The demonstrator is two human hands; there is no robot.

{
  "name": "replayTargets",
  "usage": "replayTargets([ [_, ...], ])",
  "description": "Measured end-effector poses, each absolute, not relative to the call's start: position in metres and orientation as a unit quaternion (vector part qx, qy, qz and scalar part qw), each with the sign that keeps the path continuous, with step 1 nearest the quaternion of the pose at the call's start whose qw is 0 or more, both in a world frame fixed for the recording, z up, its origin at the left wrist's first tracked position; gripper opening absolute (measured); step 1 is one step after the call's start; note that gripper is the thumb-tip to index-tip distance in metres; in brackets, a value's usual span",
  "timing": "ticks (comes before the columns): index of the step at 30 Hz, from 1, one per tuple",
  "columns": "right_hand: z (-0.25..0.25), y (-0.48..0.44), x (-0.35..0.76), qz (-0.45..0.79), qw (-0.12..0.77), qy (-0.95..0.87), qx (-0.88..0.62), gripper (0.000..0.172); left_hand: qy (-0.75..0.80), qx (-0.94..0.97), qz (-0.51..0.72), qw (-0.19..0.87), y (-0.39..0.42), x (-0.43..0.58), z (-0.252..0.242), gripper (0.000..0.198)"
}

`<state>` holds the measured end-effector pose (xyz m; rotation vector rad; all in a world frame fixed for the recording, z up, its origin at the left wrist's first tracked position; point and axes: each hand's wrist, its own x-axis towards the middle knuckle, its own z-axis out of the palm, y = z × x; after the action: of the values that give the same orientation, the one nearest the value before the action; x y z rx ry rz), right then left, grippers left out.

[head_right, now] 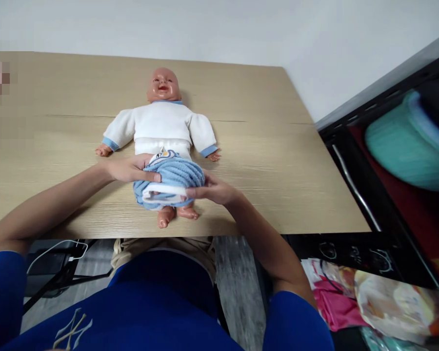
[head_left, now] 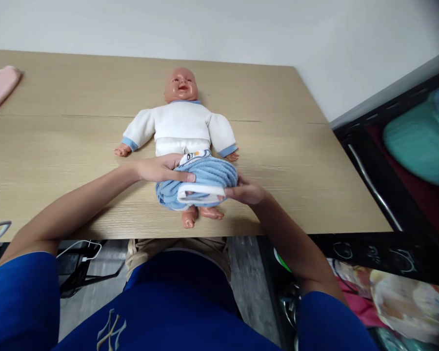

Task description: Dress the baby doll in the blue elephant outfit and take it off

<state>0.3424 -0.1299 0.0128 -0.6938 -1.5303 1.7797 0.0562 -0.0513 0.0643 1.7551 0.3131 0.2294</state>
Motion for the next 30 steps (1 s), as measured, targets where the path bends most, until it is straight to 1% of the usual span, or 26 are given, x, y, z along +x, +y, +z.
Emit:
replayTargets([
  [1,0.015,-0.131,0.341,0.688,0.358,-0.564,-0.282,0.055,0.143,0.760,0.104,0.626,-0.052,0.056,0.065,0.065],
  [3,0.024,-0.138,0.336,0.688,0.366,-0.549,-0.302,0.057,0.160,0.748,0.110,0.635,-0.053,0.057,0.066,0.066],
  [6,0.041,-0.155,0.325,0.625,0.361,-0.592,-0.359,0.056,0.161,0.735,0.121,0.647,-0.055,0.058,0.067,0.072],
  [7,0.045,-0.162,0.321,0.588,0.373,-0.600,-0.395,0.054,0.157,0.739,0.124,0.644,-0.057,0.059,0.068,0.072],
  [9,0.051,-0.174,0.313,0.495,0.424,-0.595,-0.470,0.050,0.162,0.755,0.136,0.620,-0.061,0.062,0.068,0.068],
  [12,0.053,-0.188,0.305,0.334,0.491,-0.585,-0.552,0.036,0.191,0.782,0.168,0.569,-0.070,0.070,0.067,0.052],
  [14,0.052,-0.198,0.302,0.251,0.490,-0.592,-0.589,0.027,0.202,0.799,0.184,0.536,-0.076,0.073,0.066,0.043],
  [15,0.052,-0.204,0.299,0.229,0.482,-0.594,-0.601,0.026,0.210,0.808,0.186,0.518,-0.079,0.074,0.066,0.040],
  [17,0.049,-0.221,0.292,0.241,0.470,-0.586,-0.614,0.024,0.234,0.829,0.181,0.475,-0.085,0.075,0.065,0.035],
  [21,0.031,-0.260,0.270,0.333,0.461,-0.530,-0.629,0.025,0.258,0.887,0.120,0.363,-0.094,0.076,0.061,0.030],
  [23,0.019,-0.275,0.264,0.314,0.456,-0.516,-0.654,0.026,0.269,0.909,0.087,0.307,-0.096,0.078,0.058,0.027],
  [26,0.002,-0.284,0.266,0.198,0.452,-0.533,-0.687,0.024,0.284,0.922,0.047,0.258,-0.098,0.081,0.057,0.030],
  [28,-0.007,-0.283,0.273,0.092,0.457,-0.561,-0.684,0.022,0.284,0.927,0.017,0.245,-0.099,0.083,0.059,0.033],
  [30,-0.013,-0.279,0.279,0.015,0.465,-0.580,-0.669,0.020,0.283,0.929,-0.002,0.237,-0.100,0.084,0.061,0.035],
])
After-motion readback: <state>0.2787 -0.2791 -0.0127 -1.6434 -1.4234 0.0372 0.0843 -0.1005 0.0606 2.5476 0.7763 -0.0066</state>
